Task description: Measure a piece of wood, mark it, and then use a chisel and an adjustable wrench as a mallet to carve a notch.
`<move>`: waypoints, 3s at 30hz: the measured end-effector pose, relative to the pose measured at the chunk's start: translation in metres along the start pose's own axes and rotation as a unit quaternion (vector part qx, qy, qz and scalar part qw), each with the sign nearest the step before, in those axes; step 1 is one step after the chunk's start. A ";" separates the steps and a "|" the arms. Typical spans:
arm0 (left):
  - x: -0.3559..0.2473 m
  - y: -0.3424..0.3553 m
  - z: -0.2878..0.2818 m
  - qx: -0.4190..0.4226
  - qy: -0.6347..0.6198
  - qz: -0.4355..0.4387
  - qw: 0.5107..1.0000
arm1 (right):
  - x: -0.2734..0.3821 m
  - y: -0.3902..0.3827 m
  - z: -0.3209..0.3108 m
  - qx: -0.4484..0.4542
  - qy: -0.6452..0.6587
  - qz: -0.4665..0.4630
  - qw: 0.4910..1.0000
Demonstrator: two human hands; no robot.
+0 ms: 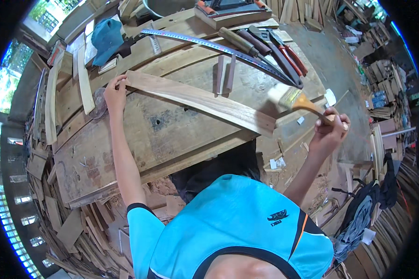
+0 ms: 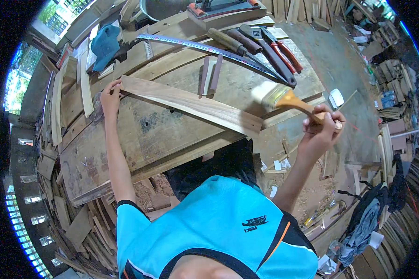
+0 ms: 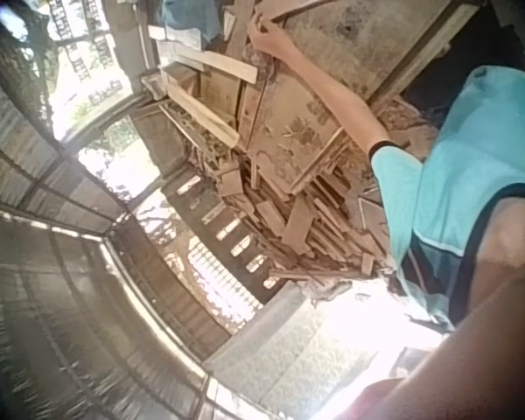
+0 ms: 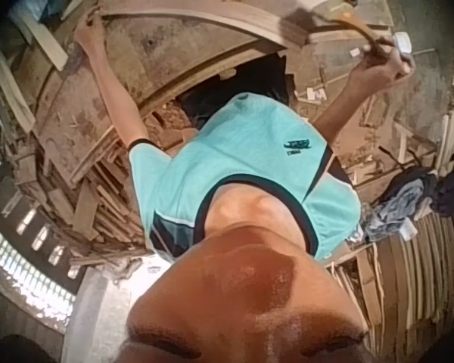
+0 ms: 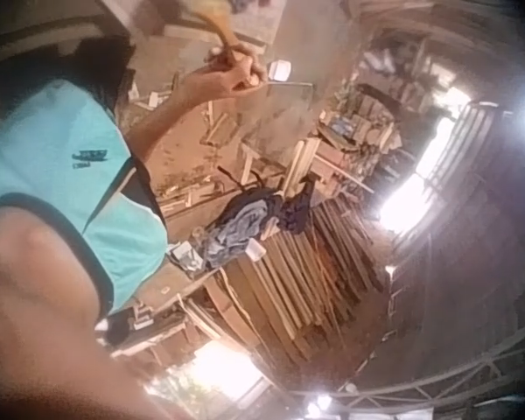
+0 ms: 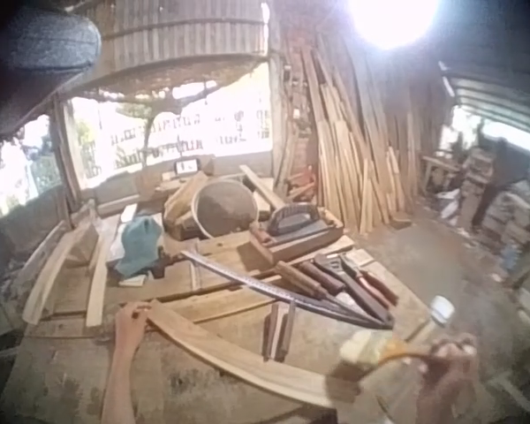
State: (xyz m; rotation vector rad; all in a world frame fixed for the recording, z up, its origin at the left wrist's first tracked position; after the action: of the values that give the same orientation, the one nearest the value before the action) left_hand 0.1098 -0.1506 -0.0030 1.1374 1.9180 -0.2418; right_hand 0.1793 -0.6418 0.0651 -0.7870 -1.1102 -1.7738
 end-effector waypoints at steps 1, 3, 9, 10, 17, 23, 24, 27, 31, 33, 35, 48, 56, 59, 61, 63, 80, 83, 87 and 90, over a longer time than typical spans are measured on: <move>0.000 -0.001 0.001 0.004 0.000 -0.004 1.000 | -0.004 0.000 0.001 -0.001 0.000 -0.001 1.000; 0.000 -0.002 -0.002 -0.004 0.010 0.009 1.000 | -0.016 0.001 0.005 0.073 -0.089 0.033 0.993; -0.011 -0.005 0.000 -0.010 0.036 0.021 0.999 | -0.016 0.004 0.006 0.058 0.016 0.055 0.997; -0.011 -0.005 0.000 -0.004 0.039 0.016 0.999 | -0.020 0.006 0.004 0.051 -0.004 0.062 0.997; -0.004 -0.004 0.000 0.001 0.026 0.008 1.000 | -0.027 0.004 0.004 0.026 -0.014 0.022 0.999; -0.006 -0.005 0.001 0.007 0.012 -0.003 1.000 | -0.025 0.008 0.003 0.071 -0.062 -0.008 0.996; -0.008 -0.004 0.001 0.007 0.019 0.002 1.000 | -0.023 0.008 0.003 0.072 -0.062 -0.008 0.995; -0.007 -0.005 -0.001 0.005 0.017 0.001 1.000 | -0.018 0.006 0.006 0.102 -0.043 0.032 0.993; -0.008 -0.005 0.000 0.005 0.010 0.002 1.000 | -0.016 -0.001 0.011 0.114 -0.077 -0.002 0.990; -0.011 -0.005 0.000 0.004 0.029 0.013 0.999 | -0.015 -0.002 0.010 0.094 -0.085 -0.006 0.992; -0.015 -0.006 0.000 0.004 0.047 0.025 0.999 | -0.017 0.001 0.008 0.157 -0.050 0.014 0.986; -0.013 -0.006 -0.001 0.015 0.034 0.026 0.999 | -0.006 0.068 0.033 0.265 -0.156 -0.016 0.952; -0.013 -0.005 0.001 0.020 0.036 0.032 0.999 | -0.010 0.094 0.045 0.403 -0.168 0.050 0.898; -0.015 -0.004 -0.001 0.017 0.038 0.051 0.998 | -0.012 0.093 0.043 0.377 -0.183 -0.029 0.908; -0.016 -0.005 0.000 0.017 0.041 0.026 0.999 | -0.013 0.095 0.042 0.403 -0.130 0.029 0.905; -0.012 -0.003 -0.002 0.015 0.042 0.042 0.998 | -0.014 0.093 0.044 0.393 -0.155 0.000 0.906; -0.012 -0.004 0.001 0.018 0.039 0.033 0.999 | -0.016 0.095 0.040 0.360 -0.182 -0.042 0.914; -0.011 -0.003 0.000 0.028 0.050 -0.003 0.998 | -0.011 0.097 0.041 0.398 -0.189 0.014 0.897; -0.012 -0.004 0.001 0.025 0.045 0.014 0.999 | -0.010 0.099 0.038 0.424 -0.199 0.023 0.883; -0.013 -0.003 -0.001 0.020 0.044 0.022 0.999 | -0.011 0.097 0.039 0.403 -0.199 -0.002 0.893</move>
State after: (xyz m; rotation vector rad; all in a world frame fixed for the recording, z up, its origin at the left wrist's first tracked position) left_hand 0.1101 -0.1596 0.0064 1.2346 1.9708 -0.2101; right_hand 0.2747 -0.6239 0.1063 -0.6175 -1.9331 -0.9861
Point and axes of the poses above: each hand's wrist, its own y-axis towards the middle knuckle, its own z-axis out of the palm, x = y × z, the point moved 2 cm from there along y, towards the middle knuckle, and after that the axes turned 11 degrees about x, right-handed, at the moved point
